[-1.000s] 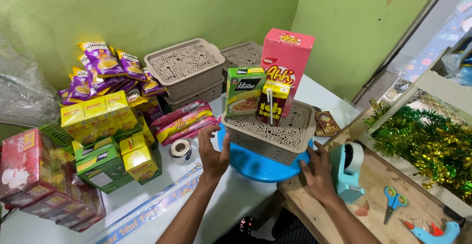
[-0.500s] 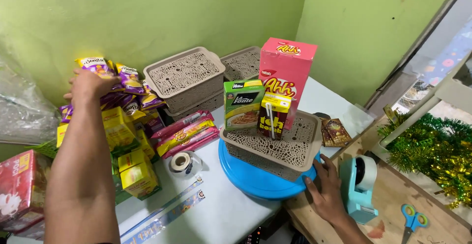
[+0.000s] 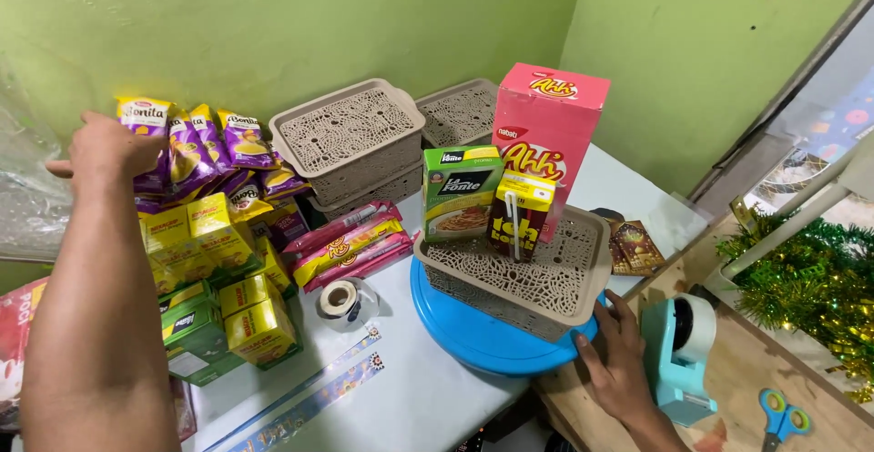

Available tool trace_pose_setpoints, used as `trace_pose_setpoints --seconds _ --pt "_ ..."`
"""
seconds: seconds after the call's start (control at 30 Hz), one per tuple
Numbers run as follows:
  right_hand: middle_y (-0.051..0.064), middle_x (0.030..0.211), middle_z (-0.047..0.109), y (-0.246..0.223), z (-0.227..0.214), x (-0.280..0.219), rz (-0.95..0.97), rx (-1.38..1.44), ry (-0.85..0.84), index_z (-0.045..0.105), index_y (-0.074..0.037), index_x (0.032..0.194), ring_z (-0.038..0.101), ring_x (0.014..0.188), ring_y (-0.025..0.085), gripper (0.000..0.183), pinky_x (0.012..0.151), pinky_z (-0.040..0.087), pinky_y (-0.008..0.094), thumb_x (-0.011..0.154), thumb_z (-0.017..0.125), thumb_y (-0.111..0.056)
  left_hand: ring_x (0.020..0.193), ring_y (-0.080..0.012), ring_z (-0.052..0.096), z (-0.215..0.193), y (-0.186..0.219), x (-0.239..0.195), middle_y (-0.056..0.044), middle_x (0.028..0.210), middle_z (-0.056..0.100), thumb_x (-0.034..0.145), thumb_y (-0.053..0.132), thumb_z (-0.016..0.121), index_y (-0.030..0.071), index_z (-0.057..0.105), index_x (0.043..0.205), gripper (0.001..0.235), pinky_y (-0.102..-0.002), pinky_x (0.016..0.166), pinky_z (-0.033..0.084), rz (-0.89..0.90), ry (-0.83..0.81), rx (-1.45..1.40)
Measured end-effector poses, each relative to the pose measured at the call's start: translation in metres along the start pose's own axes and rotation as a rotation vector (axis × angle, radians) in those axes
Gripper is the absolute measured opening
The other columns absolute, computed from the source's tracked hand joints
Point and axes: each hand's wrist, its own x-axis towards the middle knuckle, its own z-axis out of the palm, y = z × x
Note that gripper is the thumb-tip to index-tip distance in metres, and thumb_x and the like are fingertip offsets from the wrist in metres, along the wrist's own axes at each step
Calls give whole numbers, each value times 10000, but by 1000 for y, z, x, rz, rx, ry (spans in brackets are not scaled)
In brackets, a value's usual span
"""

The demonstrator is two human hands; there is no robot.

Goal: Assembling a snack bouquet by arranging and taping various snack boxes and packets into a basket.

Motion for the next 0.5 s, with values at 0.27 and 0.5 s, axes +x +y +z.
trace_pose_setpoints --seconds 0.27,0.5 --pt "106 1647 307 -3 -1 1 1 13 -3 455 -186 1547 266 1545 332 671 1174 229 590 960 465 -510 1255 -459 592 44 19 3 -278 1276 691 951 706 589 37 757 1220 740 -773 1088 176 359 149 383" --pt "88 1653 317 1 1 0 -7 2 8 462 -223 1543 272 1547 323 654 1159 221 599 958 475 -516 1119 -407 738 58 53 -8 -187 1206 800 835 621 673 40 751 1234 708 -656 1021 237 200 18 439"
